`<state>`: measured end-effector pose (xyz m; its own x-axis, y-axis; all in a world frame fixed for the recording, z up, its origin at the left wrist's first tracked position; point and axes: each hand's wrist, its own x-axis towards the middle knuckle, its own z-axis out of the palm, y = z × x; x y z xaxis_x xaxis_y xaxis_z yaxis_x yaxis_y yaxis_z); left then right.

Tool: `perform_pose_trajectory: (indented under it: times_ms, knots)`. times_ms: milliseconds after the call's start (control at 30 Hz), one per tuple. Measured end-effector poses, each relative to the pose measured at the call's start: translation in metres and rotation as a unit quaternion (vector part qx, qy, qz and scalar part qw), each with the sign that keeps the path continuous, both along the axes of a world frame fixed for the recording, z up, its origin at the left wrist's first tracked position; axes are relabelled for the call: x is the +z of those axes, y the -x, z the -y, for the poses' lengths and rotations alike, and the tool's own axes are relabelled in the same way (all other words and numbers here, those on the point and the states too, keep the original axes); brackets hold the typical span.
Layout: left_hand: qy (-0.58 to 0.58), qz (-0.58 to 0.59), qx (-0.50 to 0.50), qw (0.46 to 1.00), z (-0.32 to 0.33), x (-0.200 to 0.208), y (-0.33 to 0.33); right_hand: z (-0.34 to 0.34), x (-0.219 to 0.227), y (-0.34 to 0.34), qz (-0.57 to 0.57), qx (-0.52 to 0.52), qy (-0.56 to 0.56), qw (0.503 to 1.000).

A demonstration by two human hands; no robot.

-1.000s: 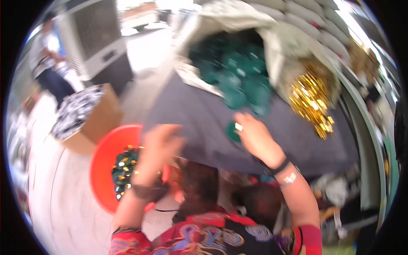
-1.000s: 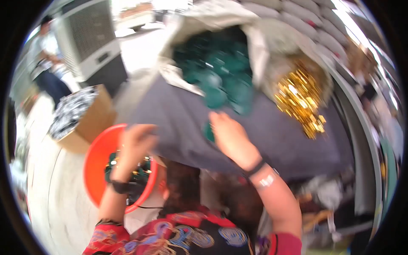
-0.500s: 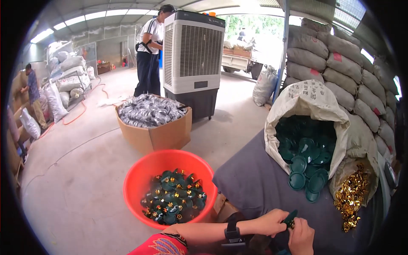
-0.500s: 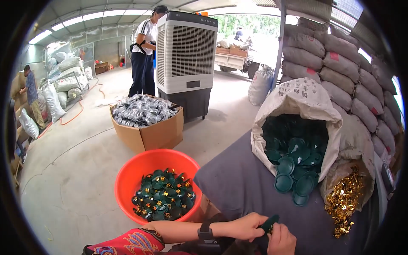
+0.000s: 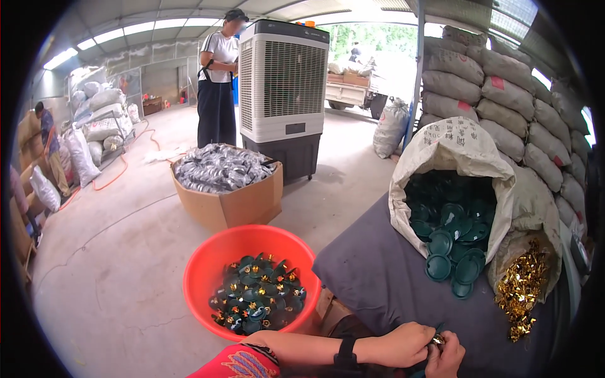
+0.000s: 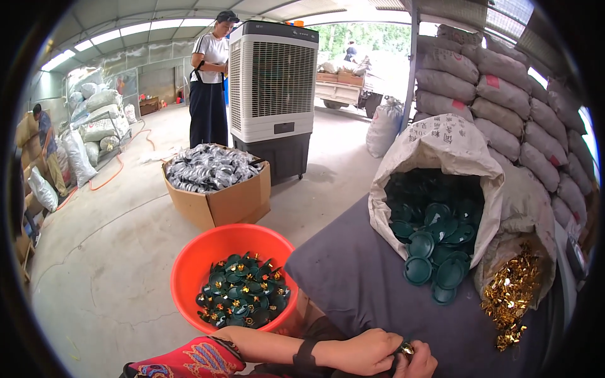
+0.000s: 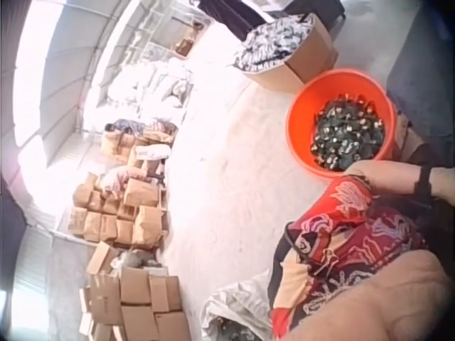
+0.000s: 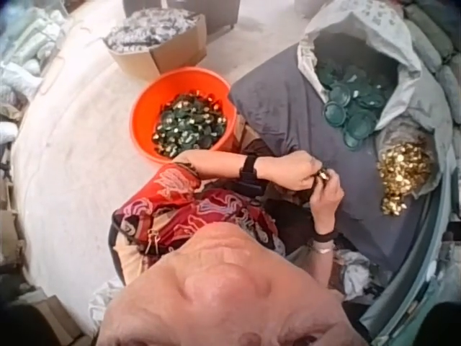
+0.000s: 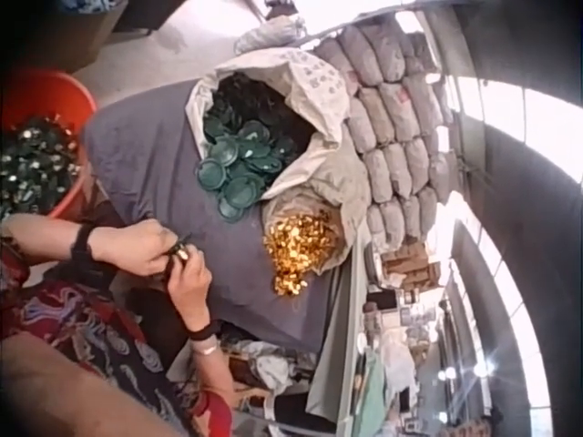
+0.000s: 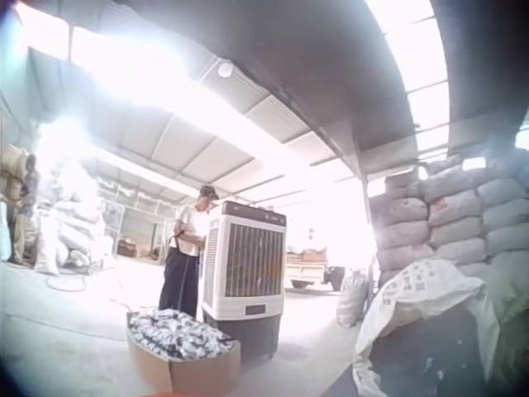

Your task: Manual assembly of small gold-colored components onto green plastic circular bases.

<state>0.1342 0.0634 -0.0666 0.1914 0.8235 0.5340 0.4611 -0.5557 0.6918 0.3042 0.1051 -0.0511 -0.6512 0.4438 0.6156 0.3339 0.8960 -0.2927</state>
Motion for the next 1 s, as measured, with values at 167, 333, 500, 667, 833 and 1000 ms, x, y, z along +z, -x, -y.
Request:
perform_pose_trajectory:
  times_ms: [167,333,500,667,833,1000]
  knots:
    - [-0.039,-0.049,0.031,0.998,-0.009,-0.008,-0.011,-0.006,-0.015,-0.007,-0.09,-0.007,0.156,0.984]
    - [-0.058,-0.064,0.036,0.996,-0.025,-0.007,-0.024,-0.01,-0.02,-0.012,-0.201,-0.019,0.269,0.942]
    - [-0.059,-0.008,-0.021,0.998,-0.042,-0.006,-0.041,-0.011,-0.016,-0.028,-0.292,-0.045,0.328,0.897]
    - [-0.017,-0.011,-0.132,0.991,-0.054,-0.002,-0.066,-0.001,-0.034,-0.088,-0.404,-0.131,0.406,0.81]
    - [-0.032,-0.125,0.026,0.991,-0.068,-0.007,-0.037,-0.009,-0.007,-0.089,-0.512,-0.127,0.488,0.696]
    - [0.101,0.056,-0.083,0.99,-0.094,-0.031,-0.03,0.044,0.017,-0.169,-0.658,0.095,0.272,0.696]
